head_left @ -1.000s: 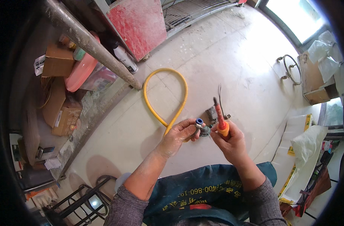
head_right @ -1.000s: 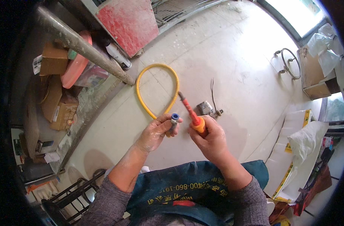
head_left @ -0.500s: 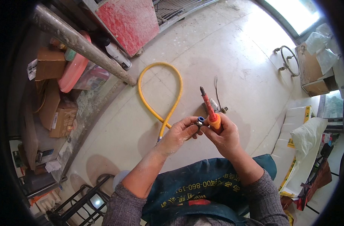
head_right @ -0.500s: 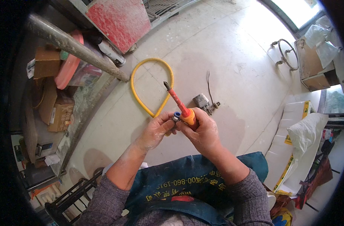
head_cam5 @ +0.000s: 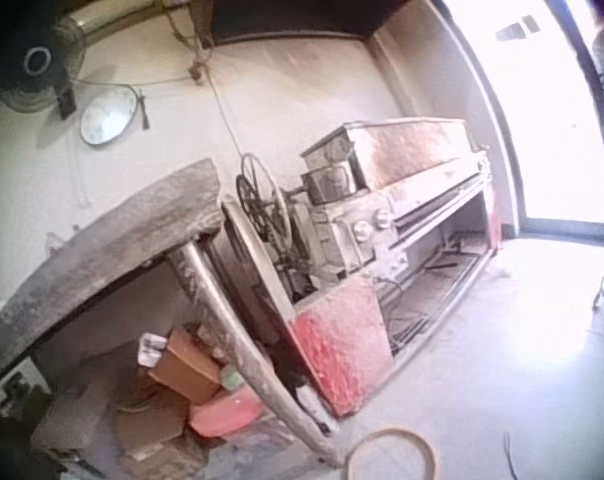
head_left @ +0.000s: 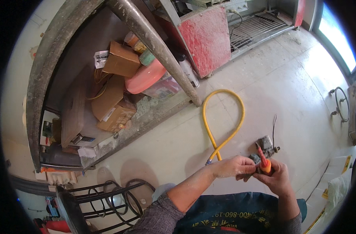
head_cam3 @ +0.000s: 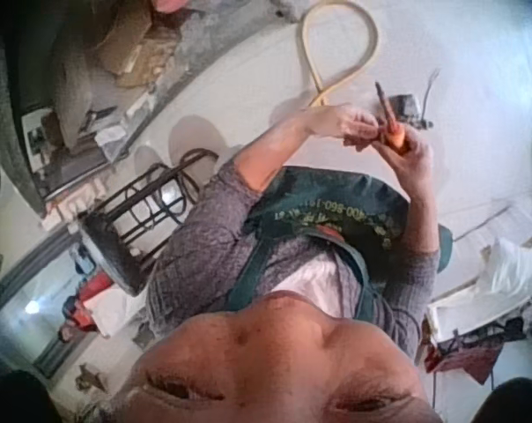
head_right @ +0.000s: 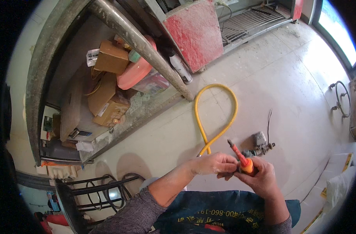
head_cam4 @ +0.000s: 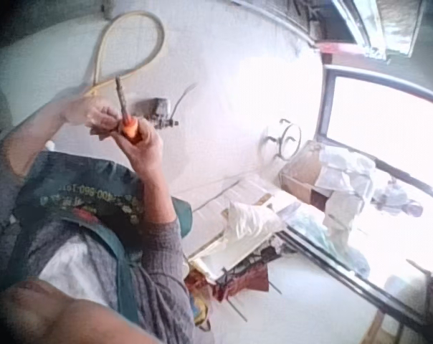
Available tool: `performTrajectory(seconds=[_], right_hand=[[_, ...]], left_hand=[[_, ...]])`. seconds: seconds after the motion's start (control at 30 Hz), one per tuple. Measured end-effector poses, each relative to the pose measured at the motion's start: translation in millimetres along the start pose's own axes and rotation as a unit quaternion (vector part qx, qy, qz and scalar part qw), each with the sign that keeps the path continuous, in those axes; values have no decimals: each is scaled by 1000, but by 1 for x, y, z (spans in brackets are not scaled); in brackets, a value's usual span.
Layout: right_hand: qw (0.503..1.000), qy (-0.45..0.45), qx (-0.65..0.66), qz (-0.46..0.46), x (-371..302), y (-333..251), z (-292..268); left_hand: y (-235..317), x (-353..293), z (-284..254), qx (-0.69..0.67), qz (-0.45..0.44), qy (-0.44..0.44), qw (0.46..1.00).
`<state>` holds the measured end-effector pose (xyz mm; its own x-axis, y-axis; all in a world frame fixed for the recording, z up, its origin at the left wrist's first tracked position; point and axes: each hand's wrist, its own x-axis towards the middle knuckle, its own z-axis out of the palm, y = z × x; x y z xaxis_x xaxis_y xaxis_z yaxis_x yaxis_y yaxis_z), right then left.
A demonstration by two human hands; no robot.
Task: The person uses a screwdriver to loosen and tighten a fitting on a pneumatic tool connected to a yellow hose. They detach the hose, reattach it, and continue adjusting the fitting while holding the tool.
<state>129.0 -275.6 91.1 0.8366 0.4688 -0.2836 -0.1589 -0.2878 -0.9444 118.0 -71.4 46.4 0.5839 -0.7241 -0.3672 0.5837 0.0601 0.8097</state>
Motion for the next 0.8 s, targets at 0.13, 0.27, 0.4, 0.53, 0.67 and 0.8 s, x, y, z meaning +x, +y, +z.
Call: performTrajectory(seconds=[0.13,0.27,0.4,0.53,0.67,0.8], right_hand=[[994,-45,-88,-41,-5,-4,-5],[991,-24,-127,-27,-2,1,-8],[999,24,-30,11,-1,2,-6],[995,27,77,61,-2,-5,-7],[992,29,90,81,-2,-8,-7],[995,24,89,24,-6,-2,-4]], left_hand=[[7,-8,-4,41,-68,-68,994],[11,-6,4,50,-33,-9,998],[14,-7,12,221,60,94,969],[18,-10,21,348,139,173,911],[22,-13,23,405,159,185,881],[22,-16,21,325,93,148,930]])
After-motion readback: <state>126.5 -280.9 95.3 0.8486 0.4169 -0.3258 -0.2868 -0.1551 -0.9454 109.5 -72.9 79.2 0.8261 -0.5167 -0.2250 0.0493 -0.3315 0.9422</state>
